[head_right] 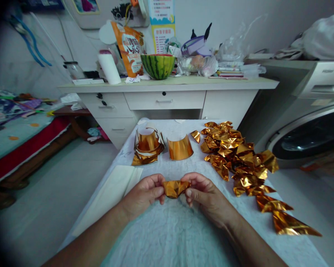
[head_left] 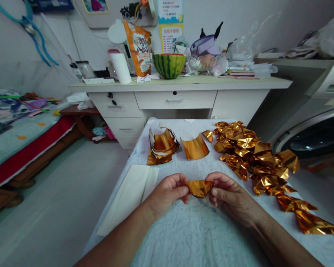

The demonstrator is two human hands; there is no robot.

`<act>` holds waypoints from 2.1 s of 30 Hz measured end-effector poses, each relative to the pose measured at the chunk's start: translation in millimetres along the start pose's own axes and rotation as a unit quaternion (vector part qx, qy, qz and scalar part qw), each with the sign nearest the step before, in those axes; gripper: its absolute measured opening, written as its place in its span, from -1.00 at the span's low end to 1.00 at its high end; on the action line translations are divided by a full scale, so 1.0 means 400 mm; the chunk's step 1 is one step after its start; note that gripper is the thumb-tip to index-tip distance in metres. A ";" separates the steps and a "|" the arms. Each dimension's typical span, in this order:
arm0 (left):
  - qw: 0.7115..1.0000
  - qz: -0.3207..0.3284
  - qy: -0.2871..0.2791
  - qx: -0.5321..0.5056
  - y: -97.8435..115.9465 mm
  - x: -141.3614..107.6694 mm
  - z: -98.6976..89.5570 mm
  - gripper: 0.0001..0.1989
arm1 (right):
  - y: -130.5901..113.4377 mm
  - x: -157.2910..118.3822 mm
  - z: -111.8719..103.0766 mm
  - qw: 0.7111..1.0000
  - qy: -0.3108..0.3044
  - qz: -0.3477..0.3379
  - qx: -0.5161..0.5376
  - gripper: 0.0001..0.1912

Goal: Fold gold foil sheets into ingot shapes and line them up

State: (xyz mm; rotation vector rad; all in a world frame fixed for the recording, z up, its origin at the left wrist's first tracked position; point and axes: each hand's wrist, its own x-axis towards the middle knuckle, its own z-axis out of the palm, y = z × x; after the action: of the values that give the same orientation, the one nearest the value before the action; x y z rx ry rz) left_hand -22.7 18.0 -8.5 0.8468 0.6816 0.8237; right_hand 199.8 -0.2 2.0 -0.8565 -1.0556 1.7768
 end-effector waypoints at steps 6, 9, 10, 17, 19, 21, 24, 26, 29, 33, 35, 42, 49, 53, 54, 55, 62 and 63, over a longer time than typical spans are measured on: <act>0.999 -0.006 -0.005 -0.046 0.004 0.000 0.008 -0.63 | -0.012 -0.002 0.004 0.999 -0.011 -0.028 -0.022 -0.72; 0.999 -0.007 0.009 -0.041 0.005 0.002 0.007 -0.63 | -0.011 -0.005 0.004 0.997 -0.012 -0.048 -0.066 -0.65; 0.999 -0.006 0.013 -0.038 0.004 0.002 0.006 -0.63 | -0.010 -0.007 0.004 0.995 -0.009 -0.050 -0.081 -0.63; 1.000 0.003 0.017 0.002 -0.002 0.003 0.006 -0.64 | -0.004 -0.008 0.011 0.987 0.009 -0.075 -0.143 -0.65; 1.000 0.004 0.013 0.014 -0.005 0.004 0.007 -0.65 | -0.002 -0.006 0.014 0.986 0.012 -0.076 -0.147 -0.63; 1.000 0.004 0.010 0.022 -0.007 0.004 0.007 -0.67 | -0.002 -0.004 0.019 0.986 0.012 -0.071 -0.149 -0.62; 0.999 0.001 0.009 0.032 -0.007 0.004 0.008 -0.68 | -0.002 -0.003 0.025 0.982 0.016 -0.081 -0.171 -0.66; 0.999 0.003 0.007 0.035 -0.006 0.003 0.009 -0.68 | -0.003 -0.002 0.027 0.976 0.023 -0.103 -0.191 -0.69; 0.999 0.005 0.003 0.035 -0.006 0.003 0.010 -0.68 | -0.001 -0.001 0.027 0.966 0.030 -0.133 -0.218 -0.73; 0.999 0.008 0.000 0.043 -0.008 0.002 0.008 -0.68 | 0.004 -0.001 0.021 0.963 0.035 -0.136 -0.228 -0.75; 0.999 0.011 -0.004 0.050 -0.008 0.002 0.007 -0.69 | 0.004 -0.001 0.018 0.964 0.032 -0.137 -0.226 -0.75; 0.998 0.014 0.009 0.065 -0.006 0.002 0.012 -0.69 | -0.002 -0.003 0.018 0.971 0.017 -0.114 -0.208 -0.72; 0.997 0.026 0.023 0.067 0.002 0.007 0.030 -0.71 | -0.005 -0.002 0.017 0.974 0.017 -0.108 -0.199 -0.74; 0.997 0.025 0.028 0.074 0.004 0.007 0.035 -0.72 | -0.005 -0.003 0.017 0.979 0.009 -0.094 -0.183 -0.72; 0.996 0.025 0.031 0.075 0.004 0.007 0.035 -0.72 | -0.005 -0.003 0.018 0.980 0.008 -0.090 -0.176 -0.72; 0.996 0.024 0.033 0.076 0.004 0.006 0.036 -0.72 | -0.006 -0.004 0.018 0.982 0.005 -0.086 -0.170 -0.72; 0.997 0.027 0.025 0.074 0.003 0.006 0.034 -0.71 | -0.001 -0.007 0.010 0.987 -0.003 -0.055 -0.150 -0.65; 0.997 0.027 0.021 0.074 0.003 0.006 0.032 -0.70 | 0.000 -0.007 0.009 0.987 -0.003 -0.050 -0.154 -0.62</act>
State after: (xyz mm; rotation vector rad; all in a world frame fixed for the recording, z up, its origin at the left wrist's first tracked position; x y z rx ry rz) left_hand -11.6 15.8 -1.6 0.9864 0.7674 0.8485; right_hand 197.9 -3.9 3.8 -0.9637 -1.3767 1.5564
